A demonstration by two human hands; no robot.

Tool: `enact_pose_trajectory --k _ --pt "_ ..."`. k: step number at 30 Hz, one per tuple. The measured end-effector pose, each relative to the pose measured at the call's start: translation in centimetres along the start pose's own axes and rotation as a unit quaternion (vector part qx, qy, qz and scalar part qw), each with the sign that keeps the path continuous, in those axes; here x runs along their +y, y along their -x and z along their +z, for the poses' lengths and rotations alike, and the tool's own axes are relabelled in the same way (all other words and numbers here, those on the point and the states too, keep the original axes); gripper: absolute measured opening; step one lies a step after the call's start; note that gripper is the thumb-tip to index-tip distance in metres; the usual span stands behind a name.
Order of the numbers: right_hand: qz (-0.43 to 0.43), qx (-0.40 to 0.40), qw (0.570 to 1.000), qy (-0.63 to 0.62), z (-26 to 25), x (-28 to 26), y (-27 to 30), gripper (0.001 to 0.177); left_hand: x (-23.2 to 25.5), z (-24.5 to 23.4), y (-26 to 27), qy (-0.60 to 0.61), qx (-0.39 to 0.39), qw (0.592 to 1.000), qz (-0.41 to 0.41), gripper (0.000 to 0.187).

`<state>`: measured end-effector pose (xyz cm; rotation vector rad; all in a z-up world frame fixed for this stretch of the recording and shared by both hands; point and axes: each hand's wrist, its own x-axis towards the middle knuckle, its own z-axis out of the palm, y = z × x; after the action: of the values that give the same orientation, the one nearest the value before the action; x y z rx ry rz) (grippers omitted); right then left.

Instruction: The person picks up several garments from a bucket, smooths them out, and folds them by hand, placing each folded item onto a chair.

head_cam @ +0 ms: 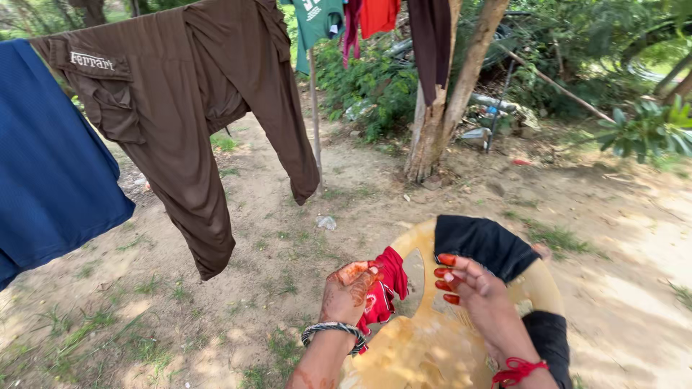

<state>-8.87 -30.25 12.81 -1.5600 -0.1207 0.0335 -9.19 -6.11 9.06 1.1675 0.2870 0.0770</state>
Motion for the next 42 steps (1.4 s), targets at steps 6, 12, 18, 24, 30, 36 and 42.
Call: enact_pose_trajectory --k 6,12,18,24,30,36,42 --pt "0.012 0.071 0.996 0.046 -4.5 -2.1 7.0 0.047 -1.6 5.0 5.3 -0.083 -0.085 0.993 -0.013 0.018" --pt "0.013 0.093 0.994 0.052 -8.6 -3.9 10.9 0.041 -3.0 10.2 8.0 -0.100 -0.137 0.985 0.005 0.020" --pt "0.003 0.082 0.996 0.038 -13.0 -4.4 11.2 0.043 -3.7 13.9 7.3 -0.074 -0.140 0.987 0.024 0.019" --pt "0.002 0.032 0.997 0.072 -19.4 -6.0 8.3 0.037 -4.9 20.1 6.3 -0.046 -0.106 0.992 0.058 0.019" --pt "-0.026 -0.026 0.977 0.210 -29.7 -8.6 4.1 0.041 -7.5 28.5 5.3 0.050 -0.028 0.991 0.121 0.019" --pt "-0.060 -0.056 0.983 0.166 -35.0 -9.1 1.1 0.049 -10.6 33.2 3.3 -0.002 0.004 0.996 0.086 0.017" --pt "-0.030 -0.124 0.973 0.192 -34.2 -5.8 -3.7 0.047 -13.4 34.2 -2.4 0.005 0.031 0.995 0.098 0.016"
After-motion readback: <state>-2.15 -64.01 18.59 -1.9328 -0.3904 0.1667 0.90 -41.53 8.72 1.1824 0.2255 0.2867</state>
